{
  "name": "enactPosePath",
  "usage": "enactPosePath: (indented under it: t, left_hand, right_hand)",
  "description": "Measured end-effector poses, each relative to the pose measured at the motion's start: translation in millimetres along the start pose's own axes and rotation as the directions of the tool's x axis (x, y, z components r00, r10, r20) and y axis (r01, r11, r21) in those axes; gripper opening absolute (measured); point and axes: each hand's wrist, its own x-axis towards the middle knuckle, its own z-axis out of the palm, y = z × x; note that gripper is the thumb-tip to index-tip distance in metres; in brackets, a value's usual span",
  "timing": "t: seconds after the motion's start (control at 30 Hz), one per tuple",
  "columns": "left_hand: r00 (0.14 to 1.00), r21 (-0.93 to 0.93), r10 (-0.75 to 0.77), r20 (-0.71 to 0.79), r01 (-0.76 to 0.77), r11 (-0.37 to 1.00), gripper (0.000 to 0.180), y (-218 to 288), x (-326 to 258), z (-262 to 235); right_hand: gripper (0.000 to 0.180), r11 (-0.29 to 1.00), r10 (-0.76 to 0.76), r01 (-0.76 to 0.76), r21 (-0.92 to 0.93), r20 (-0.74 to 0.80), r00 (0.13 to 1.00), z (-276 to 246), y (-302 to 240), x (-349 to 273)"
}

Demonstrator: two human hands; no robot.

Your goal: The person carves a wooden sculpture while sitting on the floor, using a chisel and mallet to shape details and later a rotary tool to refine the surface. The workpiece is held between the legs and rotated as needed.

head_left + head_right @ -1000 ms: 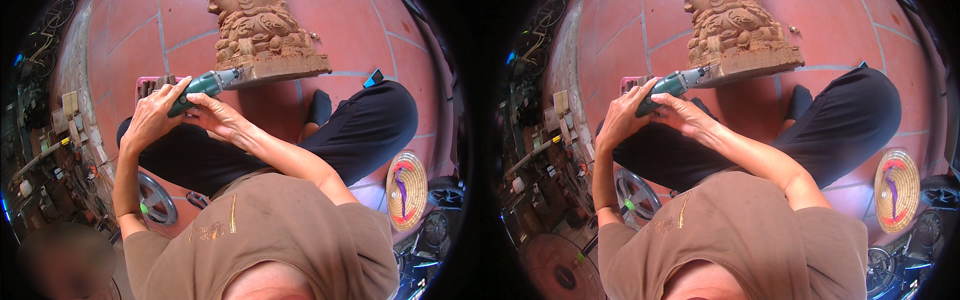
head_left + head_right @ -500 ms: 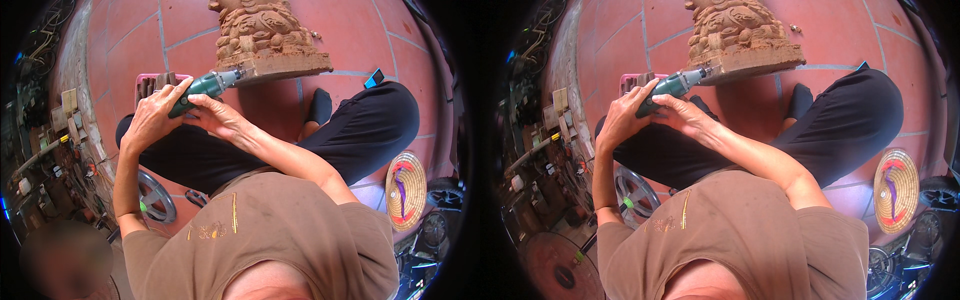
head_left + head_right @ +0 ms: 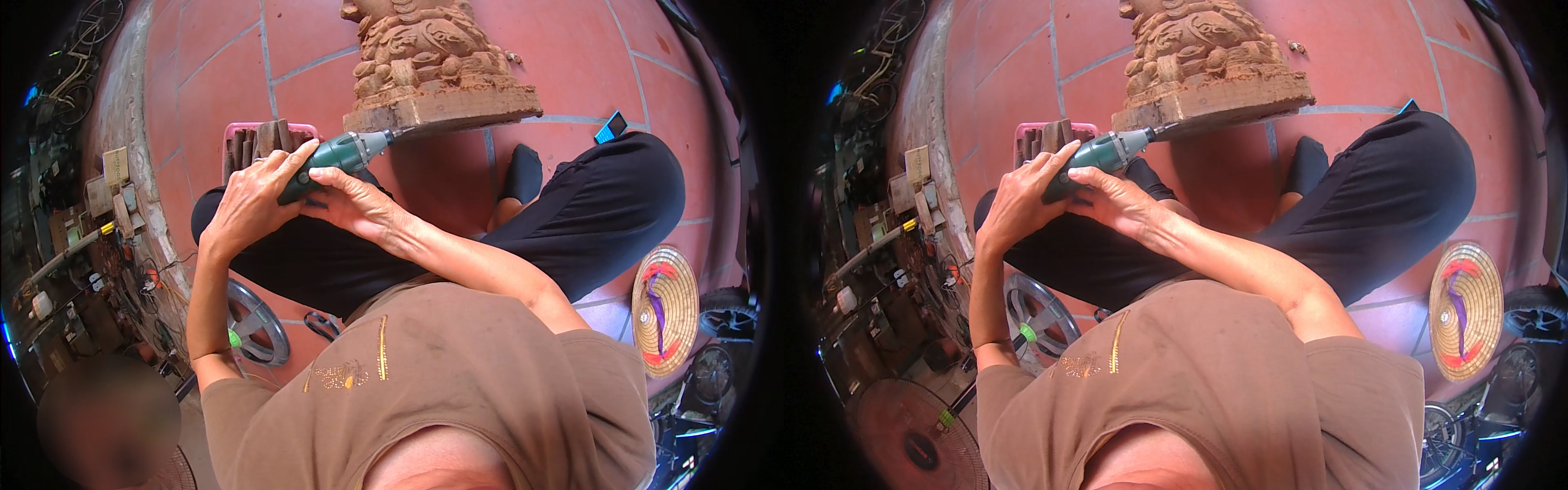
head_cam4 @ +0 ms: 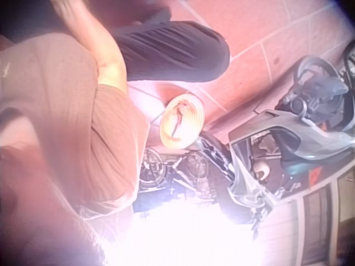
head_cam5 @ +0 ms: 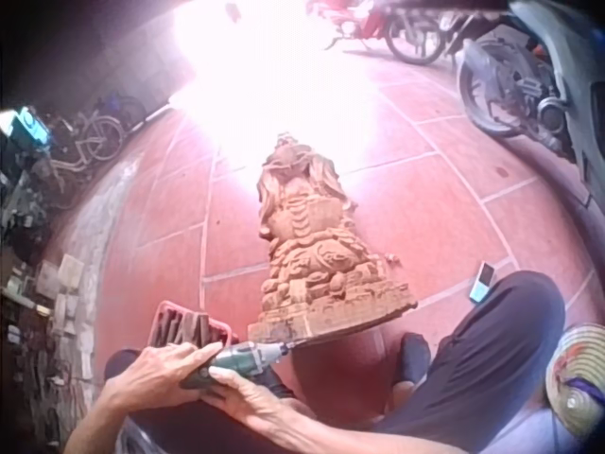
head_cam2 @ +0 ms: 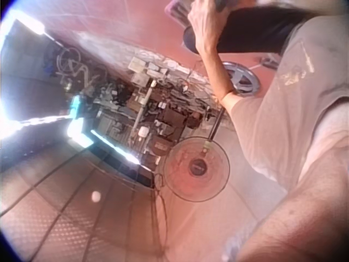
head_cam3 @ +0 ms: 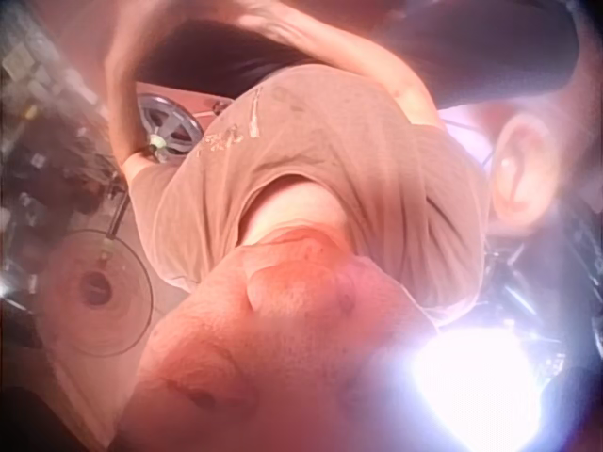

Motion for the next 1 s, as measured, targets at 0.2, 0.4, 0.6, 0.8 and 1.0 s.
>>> enactPosePath:
  t: [0.2, 0.4, 0.6, 0.8, 1.0]
  left_hand:
    - [1.000, -0.016, 0.020, -0.020, -0.021, 1.000, 0.087, -1, 1, -4]
    - [0.999, -0.033, 0.028, -0.036, -0.029, 0.999, 0.089, -3, 2, -3]
    - [0.997, -0.021, 0.053, -0.050, -0.054, 0.998, 0.088, -5, 6, -4]
    - [0.997, -0.012, 0.052, -0.064, -0.053, 0.999, 0.089, -9, 10, -3]
    - [0.996, -0.004, 0.038, -0.082, -0.038, 0.999, 0.087, -15, 14, 1]
  right_hand:
    - [0.042, 1.000, -0.013, 0.013, 0.011, -0.021, 1.000, 1, 2, 2]
    - [0.037, 1.000, -0.011, 0.012, 0.008, -0.030, 0.999, 5, -2, 0]
    - [0.040, 1.000, -0.023, 0.023, -0.016, -0.022, 0.999, 7, -8, 4]
    - [0.043, 0.999, -0.037, 0.036, -0.032, -0.024, 0.999, 4, -11, 10]
    - [0.048, 0.999, -0.021, 0.020, -0.045, -0.022, 1.000, 0, -15, 20]
